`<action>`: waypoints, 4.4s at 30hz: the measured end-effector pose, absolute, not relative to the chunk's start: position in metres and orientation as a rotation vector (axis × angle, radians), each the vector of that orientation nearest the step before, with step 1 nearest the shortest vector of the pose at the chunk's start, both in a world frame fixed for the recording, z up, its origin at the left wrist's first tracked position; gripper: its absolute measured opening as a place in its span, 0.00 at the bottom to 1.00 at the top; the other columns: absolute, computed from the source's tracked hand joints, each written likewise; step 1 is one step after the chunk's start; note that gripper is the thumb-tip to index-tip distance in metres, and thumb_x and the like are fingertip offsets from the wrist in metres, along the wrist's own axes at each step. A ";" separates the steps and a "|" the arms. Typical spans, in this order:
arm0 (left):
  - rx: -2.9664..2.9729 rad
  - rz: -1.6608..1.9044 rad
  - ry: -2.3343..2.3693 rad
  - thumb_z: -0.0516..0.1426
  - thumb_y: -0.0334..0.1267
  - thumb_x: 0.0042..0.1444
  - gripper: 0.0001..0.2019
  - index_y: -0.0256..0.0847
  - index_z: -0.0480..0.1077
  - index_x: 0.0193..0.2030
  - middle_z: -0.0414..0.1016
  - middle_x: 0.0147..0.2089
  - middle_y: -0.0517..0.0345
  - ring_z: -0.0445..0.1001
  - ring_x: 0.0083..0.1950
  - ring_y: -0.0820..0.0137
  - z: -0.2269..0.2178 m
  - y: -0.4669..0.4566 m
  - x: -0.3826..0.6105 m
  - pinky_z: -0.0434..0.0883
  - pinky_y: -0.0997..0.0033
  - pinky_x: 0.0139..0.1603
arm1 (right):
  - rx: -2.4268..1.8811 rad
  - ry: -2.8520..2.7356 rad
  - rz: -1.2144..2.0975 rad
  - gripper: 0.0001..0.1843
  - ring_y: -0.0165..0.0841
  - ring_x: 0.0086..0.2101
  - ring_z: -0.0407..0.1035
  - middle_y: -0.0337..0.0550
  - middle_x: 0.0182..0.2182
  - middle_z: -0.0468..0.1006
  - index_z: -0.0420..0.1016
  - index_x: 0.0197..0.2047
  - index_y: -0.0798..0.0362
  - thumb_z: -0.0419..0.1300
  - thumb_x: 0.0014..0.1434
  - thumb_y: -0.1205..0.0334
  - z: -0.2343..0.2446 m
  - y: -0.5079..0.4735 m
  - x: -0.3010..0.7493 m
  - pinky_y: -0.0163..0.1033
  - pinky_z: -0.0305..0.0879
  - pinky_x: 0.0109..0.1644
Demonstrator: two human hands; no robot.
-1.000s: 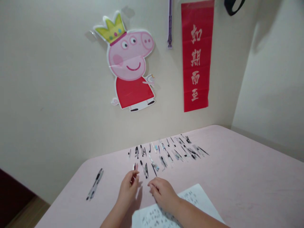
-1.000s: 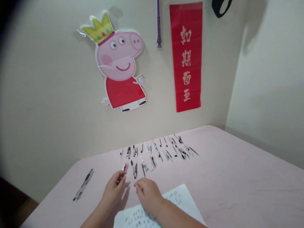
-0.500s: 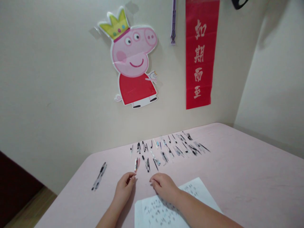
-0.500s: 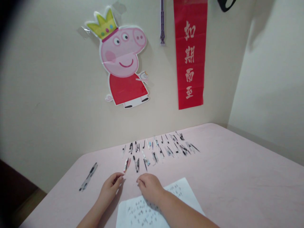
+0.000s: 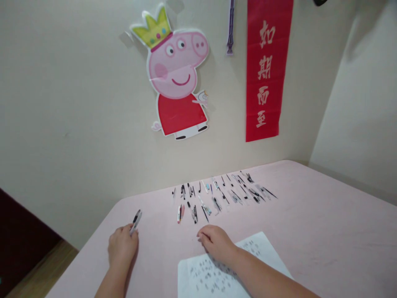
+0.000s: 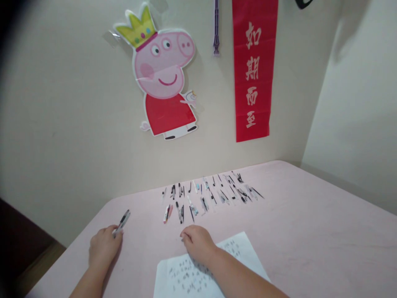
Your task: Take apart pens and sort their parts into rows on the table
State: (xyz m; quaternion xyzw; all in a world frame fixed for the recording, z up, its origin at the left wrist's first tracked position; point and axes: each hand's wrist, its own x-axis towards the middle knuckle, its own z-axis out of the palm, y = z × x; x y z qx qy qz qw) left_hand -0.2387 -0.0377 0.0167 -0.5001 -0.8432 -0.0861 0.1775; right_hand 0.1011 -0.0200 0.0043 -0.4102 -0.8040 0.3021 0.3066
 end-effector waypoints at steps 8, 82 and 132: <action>-1.323 -0.071 -2.488 0.47 0.48 0.57 0.21 0.35 0.74 0.38 0.74 0.37 0.42 0.71 0.42 0.53 0.013 -0.040 -0.246 0.65 0.62 0.43 | -1.074 -2.121 0.803 0.13 0.33 0.32 0.70 0.42 0.28 0.78 0.79 0.32 0.53 0.52 0.57 0.69 0.005 -0.020 0.102 0.33 0.57 0.36; -2.829 -1.874 -2.698 0.55 0.65 0.46 0.28 0.38 0.66 0.33 0.53 0.18 0.72 0.48 0.20 0.79 0.016 -0.052 -0.060 0.46 0.78 0.22 | -0.858 -1.105 1.650 0.28 0.22 0.17 0.52 0.30 0.17 0.60 0.79 0.35 0.56 0.65 0.42 0.39 0.010 -0.005 0.104 0.30 0.45 0.21; -2.566 -0.686 -1.628 0.48 0.35 0.61 0.11 0.42 0.72 0.37 0.72 0.36 0.53 0.70 0.39 0.66 0.043 -0.055 -0.091 0.68 0.68 0.40 | -1.008 -1.509 1.276 0.26 0.30 0.22 0.56 0.34 0.16 0.57 0.66 0.19 0.53 0.54 0.54 0.38 -0.002 -0.005 0.099 0.35 0.51 0.28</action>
